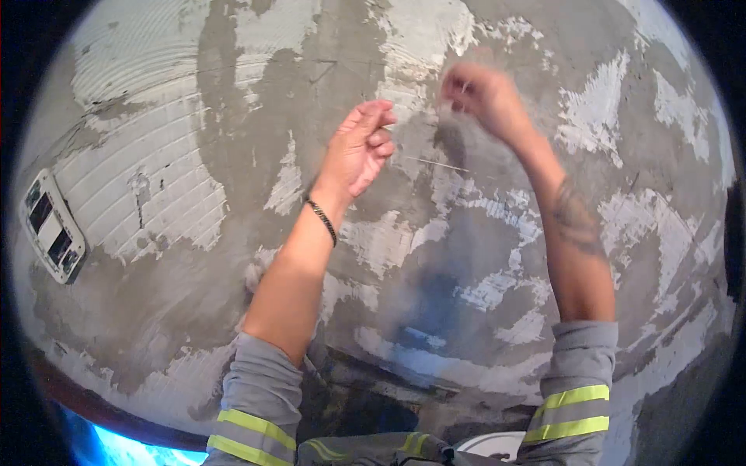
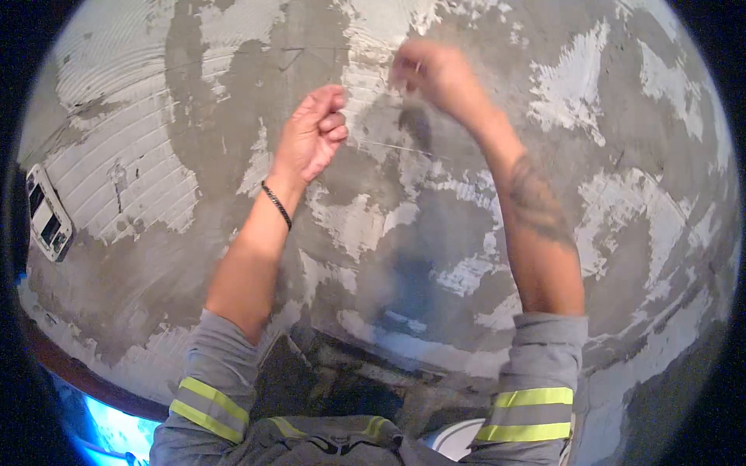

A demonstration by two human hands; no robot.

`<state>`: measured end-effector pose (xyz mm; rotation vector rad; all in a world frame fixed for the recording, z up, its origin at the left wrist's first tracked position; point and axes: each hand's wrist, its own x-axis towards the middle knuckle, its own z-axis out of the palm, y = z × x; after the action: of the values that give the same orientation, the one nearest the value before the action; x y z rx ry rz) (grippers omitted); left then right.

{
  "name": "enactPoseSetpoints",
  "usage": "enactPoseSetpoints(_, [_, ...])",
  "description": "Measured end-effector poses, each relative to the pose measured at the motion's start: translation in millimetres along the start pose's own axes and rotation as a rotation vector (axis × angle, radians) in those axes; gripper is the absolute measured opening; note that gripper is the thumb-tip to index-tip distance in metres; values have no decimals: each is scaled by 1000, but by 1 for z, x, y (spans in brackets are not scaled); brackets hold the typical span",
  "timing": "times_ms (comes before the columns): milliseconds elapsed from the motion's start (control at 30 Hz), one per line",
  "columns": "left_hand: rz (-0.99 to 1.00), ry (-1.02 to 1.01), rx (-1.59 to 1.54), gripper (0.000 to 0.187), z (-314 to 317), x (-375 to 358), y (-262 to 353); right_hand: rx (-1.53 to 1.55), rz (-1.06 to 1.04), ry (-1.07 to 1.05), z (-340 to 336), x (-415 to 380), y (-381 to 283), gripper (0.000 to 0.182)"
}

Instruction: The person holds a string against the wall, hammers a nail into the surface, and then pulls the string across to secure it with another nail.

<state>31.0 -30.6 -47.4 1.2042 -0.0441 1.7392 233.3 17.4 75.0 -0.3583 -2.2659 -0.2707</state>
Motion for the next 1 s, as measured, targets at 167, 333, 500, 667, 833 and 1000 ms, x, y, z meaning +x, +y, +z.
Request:
enactPoseSetpoints(167, [-152,72,428,17,17,16,-7,98,-124,-335,20,-18,-37,6])
enactPoseSetpoints(333, [-221,-77,222,22,24,10,-9,521,432,-203,7,1,-34,8])
enactPoseSetpoints(500, [-234,-106,422,25,23,6,-11,321,450,-213,6,4,-31,16])
enactPoseSetpoints(667, [-171,130,224,23,13,13,-11,646,541,-295,20,-18,-23,29])
enactPoseSetpoints(833, [-126,333,225,19,6,18,-20,-2,25,-38,39,-19,-28,10])
enactPoseSetpoints(1000, [-485,130,582,18,0,16,-11,3,-139,-208,33,-3,-19,14])
